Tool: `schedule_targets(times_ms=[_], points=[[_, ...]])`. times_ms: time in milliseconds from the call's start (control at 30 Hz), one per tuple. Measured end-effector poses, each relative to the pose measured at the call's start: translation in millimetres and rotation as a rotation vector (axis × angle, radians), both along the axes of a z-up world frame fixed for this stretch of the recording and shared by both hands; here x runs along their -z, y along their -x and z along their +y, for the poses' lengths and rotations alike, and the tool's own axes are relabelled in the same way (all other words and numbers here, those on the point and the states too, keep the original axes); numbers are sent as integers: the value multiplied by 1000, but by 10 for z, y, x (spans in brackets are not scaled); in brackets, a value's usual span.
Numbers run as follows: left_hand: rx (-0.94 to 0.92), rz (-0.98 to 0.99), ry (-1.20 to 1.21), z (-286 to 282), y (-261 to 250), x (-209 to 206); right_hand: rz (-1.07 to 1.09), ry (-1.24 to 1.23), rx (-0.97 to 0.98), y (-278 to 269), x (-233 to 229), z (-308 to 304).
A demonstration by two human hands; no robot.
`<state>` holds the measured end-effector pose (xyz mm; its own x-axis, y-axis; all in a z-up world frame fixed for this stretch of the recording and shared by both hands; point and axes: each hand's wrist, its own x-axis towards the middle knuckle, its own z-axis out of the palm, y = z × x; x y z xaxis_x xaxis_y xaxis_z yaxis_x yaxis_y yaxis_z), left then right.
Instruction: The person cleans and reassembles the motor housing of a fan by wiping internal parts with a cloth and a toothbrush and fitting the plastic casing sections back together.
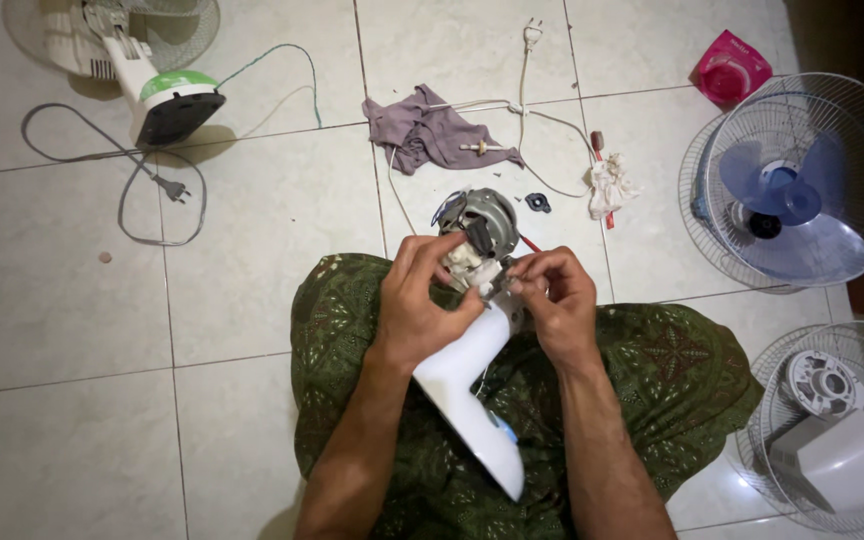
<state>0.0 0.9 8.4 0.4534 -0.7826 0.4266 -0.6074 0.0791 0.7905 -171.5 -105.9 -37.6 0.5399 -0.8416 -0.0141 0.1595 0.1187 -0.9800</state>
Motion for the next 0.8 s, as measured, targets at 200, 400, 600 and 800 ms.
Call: schedule_targets(times_ms=[200,400,600,800], points=[[29,-42,129,148,16,-525,-296,166,-111,56,-221,22],[1,-96,121,358,139,-810,-467,100,-174,118,-479,172],[0,-97,139,491,184,-951,-649,-71,-241,133,-549,213],[23,-108,178,470,179,-949,-646,-65,-247,148,-558,206]])
